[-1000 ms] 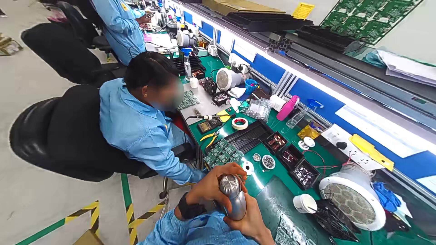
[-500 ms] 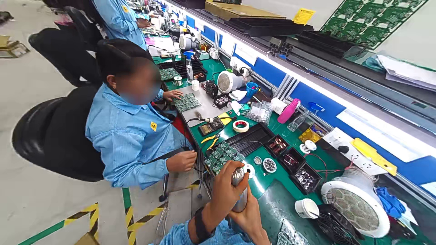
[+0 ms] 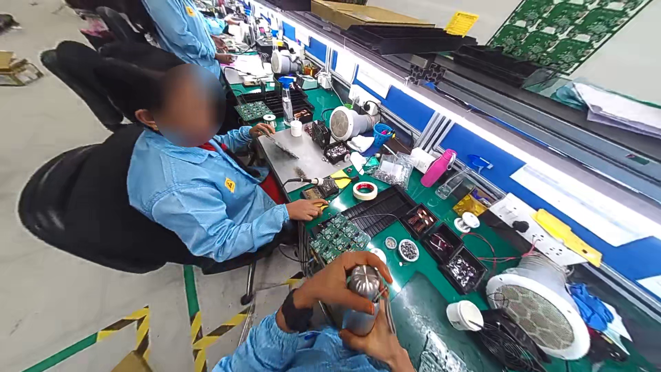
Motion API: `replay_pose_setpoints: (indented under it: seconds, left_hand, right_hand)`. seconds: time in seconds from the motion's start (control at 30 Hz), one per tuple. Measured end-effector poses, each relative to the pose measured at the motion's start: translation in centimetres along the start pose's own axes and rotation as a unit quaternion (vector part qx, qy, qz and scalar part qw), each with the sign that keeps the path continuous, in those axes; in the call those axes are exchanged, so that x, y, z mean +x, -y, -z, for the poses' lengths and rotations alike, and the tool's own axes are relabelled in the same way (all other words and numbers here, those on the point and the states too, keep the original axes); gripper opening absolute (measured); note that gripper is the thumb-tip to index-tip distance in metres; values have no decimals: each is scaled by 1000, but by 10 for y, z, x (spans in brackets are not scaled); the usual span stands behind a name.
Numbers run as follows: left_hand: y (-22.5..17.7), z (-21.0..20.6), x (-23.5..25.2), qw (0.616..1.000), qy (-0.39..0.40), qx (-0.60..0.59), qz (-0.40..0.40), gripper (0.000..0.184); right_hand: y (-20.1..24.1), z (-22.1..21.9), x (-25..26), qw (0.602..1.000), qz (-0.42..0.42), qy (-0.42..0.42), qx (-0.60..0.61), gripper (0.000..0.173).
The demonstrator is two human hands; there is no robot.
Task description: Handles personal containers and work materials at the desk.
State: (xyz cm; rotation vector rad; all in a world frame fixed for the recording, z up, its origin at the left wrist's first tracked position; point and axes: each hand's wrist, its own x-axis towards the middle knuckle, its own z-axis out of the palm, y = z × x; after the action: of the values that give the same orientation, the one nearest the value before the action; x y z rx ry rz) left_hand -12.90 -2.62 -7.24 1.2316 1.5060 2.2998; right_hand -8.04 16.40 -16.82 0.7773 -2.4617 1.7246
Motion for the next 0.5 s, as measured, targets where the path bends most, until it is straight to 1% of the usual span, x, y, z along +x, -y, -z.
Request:
replay_pose_setpoints:
  seconds: [0.03,0.07,0.13,0.2,0.27,0.33,0.4,0.43,0.5]
  left_hand:
    - [-1,-1,-3,998,-37,46,7,45]
    - [0,0,-8,996,-66,65,12,49]
    - [3,5,-19,993,-98,56,20,53]
    - [6,9,-28,994,-105,37,21,48]
    - [10,13,-35,995,-97,24,15,40]
    - [13,19,-42,998,-66,8,6,39]
    - [10,23,-45,1000,-21,5,-1,42]
    - [5,22,-45,1000,-12,22,3,45]
    - [-6,14,-42,996,-7,94,10,54]
  right_hand:
    - [2,1,0,999,-9,-19,-24,88]
    - [0,2,2,998,-10,-33,-54,84]
    - [-3,4,4,994,-9,-34,-102,82]
    - [-6,6,6,992,-1,-21,-124,85]
    - [-7,7,7,992,2,-13,-126,87]
    - [-8,5,5,992,1,-6,-128,86]
    - [-9,2,3,992,6,-6,-127,83]
    - [-8,2,3,993,8,-7,-118,82]
    - [-6,3,4,996,4,-9,-87,84]
